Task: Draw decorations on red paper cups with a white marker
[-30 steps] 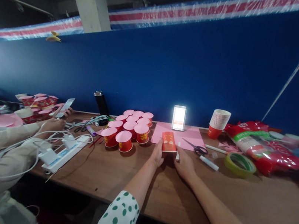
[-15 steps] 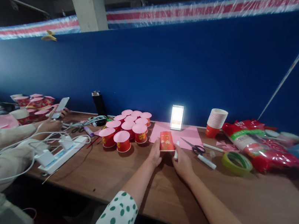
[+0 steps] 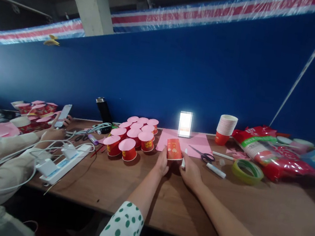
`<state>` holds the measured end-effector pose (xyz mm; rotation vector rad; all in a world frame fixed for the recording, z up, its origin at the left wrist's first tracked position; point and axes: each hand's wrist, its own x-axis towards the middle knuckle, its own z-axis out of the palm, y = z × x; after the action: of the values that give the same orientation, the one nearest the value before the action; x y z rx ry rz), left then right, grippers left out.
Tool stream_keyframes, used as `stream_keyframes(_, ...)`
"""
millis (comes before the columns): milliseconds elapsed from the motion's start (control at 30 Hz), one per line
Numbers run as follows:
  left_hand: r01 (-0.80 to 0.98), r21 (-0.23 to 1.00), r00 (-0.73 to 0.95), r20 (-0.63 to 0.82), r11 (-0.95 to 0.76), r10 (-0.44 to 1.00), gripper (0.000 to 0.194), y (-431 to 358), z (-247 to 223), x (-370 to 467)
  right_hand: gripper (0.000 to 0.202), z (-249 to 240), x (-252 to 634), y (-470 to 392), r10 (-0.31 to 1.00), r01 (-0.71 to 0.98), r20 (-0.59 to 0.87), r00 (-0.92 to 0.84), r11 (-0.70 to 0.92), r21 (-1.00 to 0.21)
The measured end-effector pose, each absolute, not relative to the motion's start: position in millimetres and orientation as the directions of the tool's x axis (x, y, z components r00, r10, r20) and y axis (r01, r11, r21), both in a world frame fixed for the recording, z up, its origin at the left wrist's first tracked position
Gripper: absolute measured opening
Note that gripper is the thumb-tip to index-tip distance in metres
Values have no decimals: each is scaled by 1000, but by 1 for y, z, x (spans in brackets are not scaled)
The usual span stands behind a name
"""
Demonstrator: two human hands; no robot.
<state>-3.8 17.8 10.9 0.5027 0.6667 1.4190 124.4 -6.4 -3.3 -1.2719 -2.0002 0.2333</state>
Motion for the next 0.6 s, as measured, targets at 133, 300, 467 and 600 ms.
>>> stream_keyframes(133,-726,682,6,-125,90,992,37,18,11,-4,52,-2,125,-8,845,700,479,-237,491,-519)
stream_keyframes(300,-727,680,2,-145,101,989,37,18,11,-4,51,-1,125,-8,843,702,480,-243,495,-513)
stream_keyframes(467,-712,697,-13,-134,85,991,39,18,11,-3,53,-2,125,-6,841,710,483,-243,493,-502)
stream_keyframes(600,-705,705,-15,-113,69,993,39,19,10,-3,54,-1,125,-7,840,716,487,-239,491,-496)
